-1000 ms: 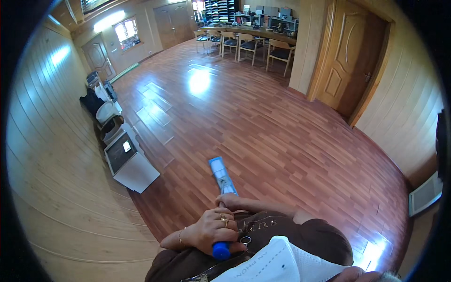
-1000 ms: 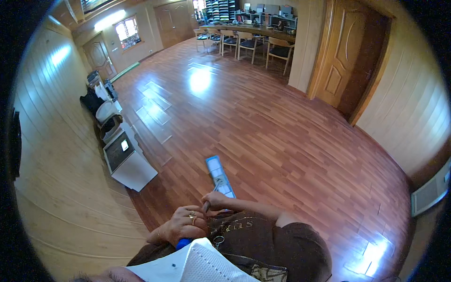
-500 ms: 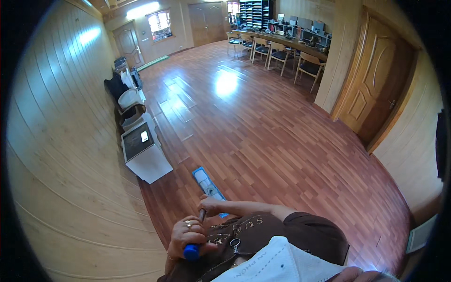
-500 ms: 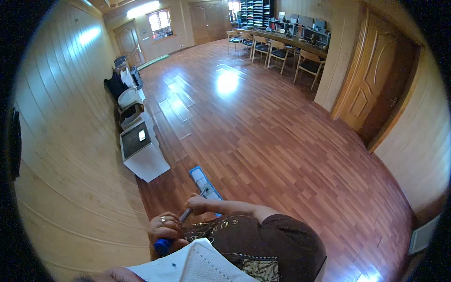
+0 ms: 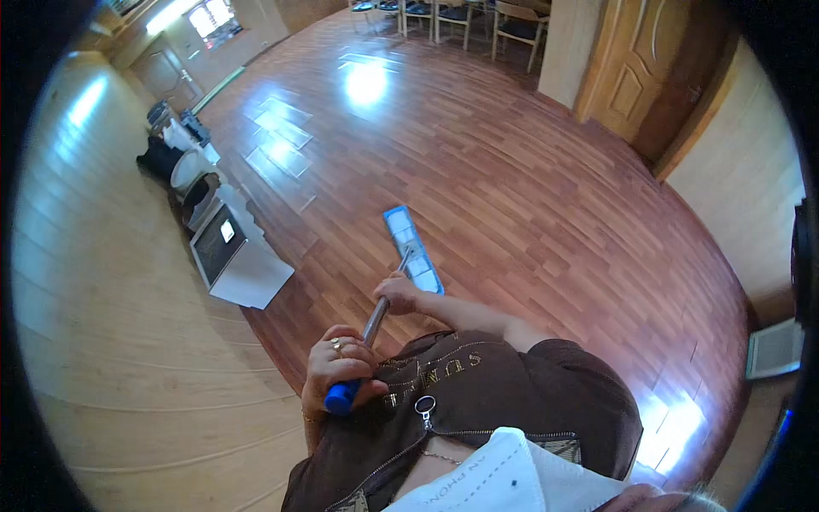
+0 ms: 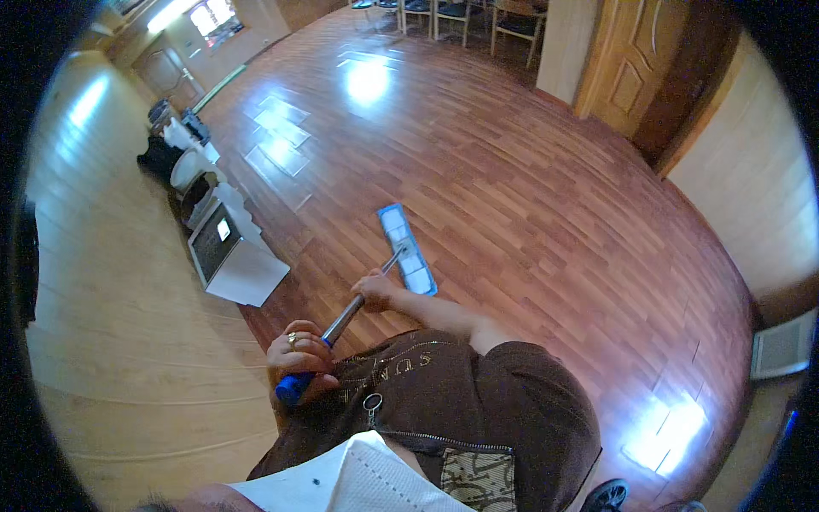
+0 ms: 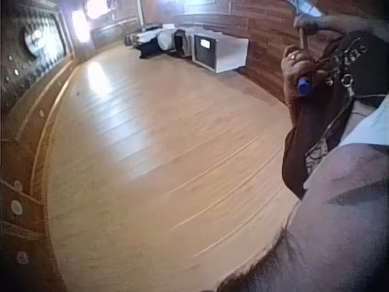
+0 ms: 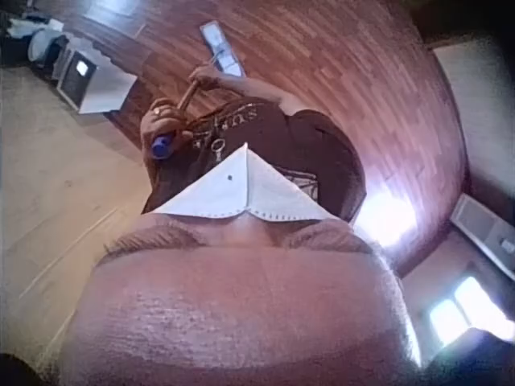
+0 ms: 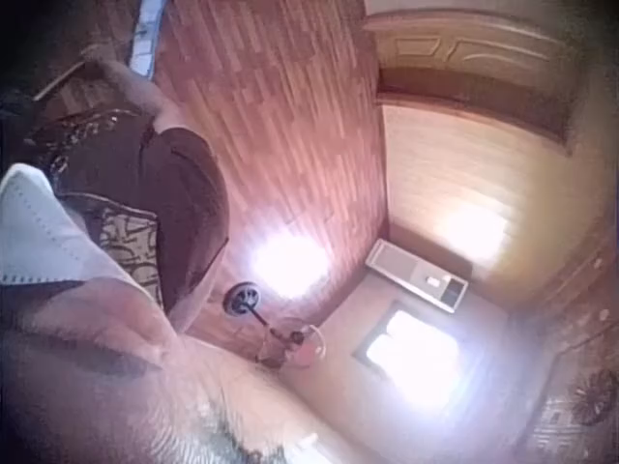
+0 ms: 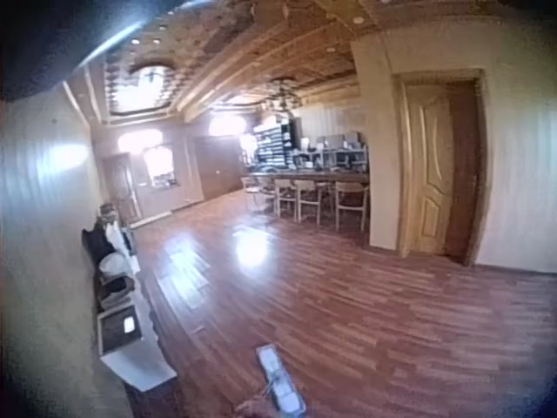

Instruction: Mopping a wooden floor using a flat mop in a workshop area.

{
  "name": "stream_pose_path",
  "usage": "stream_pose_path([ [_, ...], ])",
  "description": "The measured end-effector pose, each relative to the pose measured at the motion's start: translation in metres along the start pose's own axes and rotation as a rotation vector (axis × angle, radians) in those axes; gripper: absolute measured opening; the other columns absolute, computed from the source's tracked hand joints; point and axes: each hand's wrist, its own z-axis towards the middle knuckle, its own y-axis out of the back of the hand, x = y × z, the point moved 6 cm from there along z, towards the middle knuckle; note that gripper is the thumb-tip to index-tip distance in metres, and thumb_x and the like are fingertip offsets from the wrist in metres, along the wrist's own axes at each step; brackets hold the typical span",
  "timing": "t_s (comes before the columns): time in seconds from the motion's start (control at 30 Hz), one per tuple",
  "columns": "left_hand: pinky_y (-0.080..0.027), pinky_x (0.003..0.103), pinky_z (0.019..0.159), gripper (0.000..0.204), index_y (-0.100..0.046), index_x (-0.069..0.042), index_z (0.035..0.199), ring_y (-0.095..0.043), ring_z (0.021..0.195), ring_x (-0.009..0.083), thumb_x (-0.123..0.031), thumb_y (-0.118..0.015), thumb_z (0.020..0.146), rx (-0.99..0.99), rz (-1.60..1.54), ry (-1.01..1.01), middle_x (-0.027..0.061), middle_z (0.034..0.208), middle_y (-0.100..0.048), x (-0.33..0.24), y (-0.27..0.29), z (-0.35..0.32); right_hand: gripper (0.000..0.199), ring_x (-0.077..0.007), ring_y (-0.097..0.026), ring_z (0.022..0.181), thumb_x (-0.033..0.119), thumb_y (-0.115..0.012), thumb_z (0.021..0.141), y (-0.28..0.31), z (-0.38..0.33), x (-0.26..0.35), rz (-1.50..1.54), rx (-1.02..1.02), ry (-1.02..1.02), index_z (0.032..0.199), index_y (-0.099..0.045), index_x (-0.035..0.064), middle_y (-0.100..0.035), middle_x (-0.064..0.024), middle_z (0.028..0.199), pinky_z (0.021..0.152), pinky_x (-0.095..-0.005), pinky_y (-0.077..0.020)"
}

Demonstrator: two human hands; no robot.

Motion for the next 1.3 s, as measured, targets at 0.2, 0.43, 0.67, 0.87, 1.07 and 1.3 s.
stream_pose_path([
  [0.2,-0.045,0.038,0.081,0.030,-0.061,-0.010,0.073,-0.066,0.079,0.0204,-0.022,-0.086,0.062,0.217,-0.182,-0.066,0.0028,0.078,-0.065,0.020,-0.020,0.042,0.005,-0.0249,-0.065,0.085,0.019,-0.062,0.066,0.071,-0.061,-0.039,-0.042,-0.036,-0.362,0.071,-0.063,0.0189,-0.066,-0.0042,0.077,0.071,-0.0449,-0.0426],
  [0.43,-0.045,0.039,0.084,0.032,-0.061,-0.010,0.083,-0.067,0.094,0.0237,-0.022,-0.085,0.066,0.439,-0.354,-0.225,0.0042,0.089,-0.068,0.041,-0.045,0.079,0.019,-0.0319,-0.061,0.079,0.030,-0.068,0.076,0.108,-0.171,-0.068,-0.102,-0.446,-0.593,0.072,-0.058,0.0138,-0.061,-0.0082,0.075,0.070,-0.0452,-0.0422],
  [0.67,-0.044,0.042,0.090,0.026,-0.061,-0.011,0.086,-0.061,0.112,0.0273,-0.021,-0.081,0.072,0.652,-0.433,-0.151,0.0046,0.101,-0.068,0.065,-0.091,0.110,0.022,-0.0358,-0.056,0.081,0.020,-0.073,0.069,0.116,-0.281,-0.085,-0.073,-0.565,-0.856,0.075,-0.055,0.0101,-0.059,-0.0127,0.076,0.071,-0.0455,-0.0423],
  [0.87,-0.043,0.044,0.095,0.022,-0.061,-0.011,0.101,-0.055,0.119,0.0329,-0.012,-0.070,0.081,0.757,-0.590,-0.163,0.0099,0.117,-0.065,0.084,-0.115,0.118,0.015,-0.0403,-0.055,0.075,0.016,-0.066,0.063,0.126,-0.328,-0.054,-0.130,-0.650,-0.925,0.068,-0.055,0.0081,-0.058,-0.0169,0.072,0.070,-0.0473,-0.0433],
  [1.07,-0.042,0.044,0.096,0.022,-0.063,-0.010,0.097,-0.058,0.115,0.0312,-0.013,-0.074,0.079,0.725,-0.607,-0.059,0.0092,0.116,-0.066,0.084,-0.115,0.145,0.014,-0.0406,-0.057,0.078,0.014,-0.069,0.065,0.125,-0.334,-0.092,0.026,-0.546,-0.973,0.075,-0.060,0.0098,-0.061,-0.0167,0.076,0.071,-0.0488,-0.0457],
  [1.3,-0.043,0.041,0.092,0.026,-0.063,-0.011,0.097,-0.059,0.114,0.0285,-0.016,-0.078,0.076,0.619,-0.441,-0.125,0.0070,0.113,-0.067,0.068,-0.098,0.156,0.023,-0.0386,-0.060,0.082,0.031,-0.072,0.078,0.135,-0.283,-0.120,0.061,-0.371,-0.836,0.075,-0.064,0.0092,-0.064,-0.0155,0.080,0.075,-0.0476,-0.0472],
])
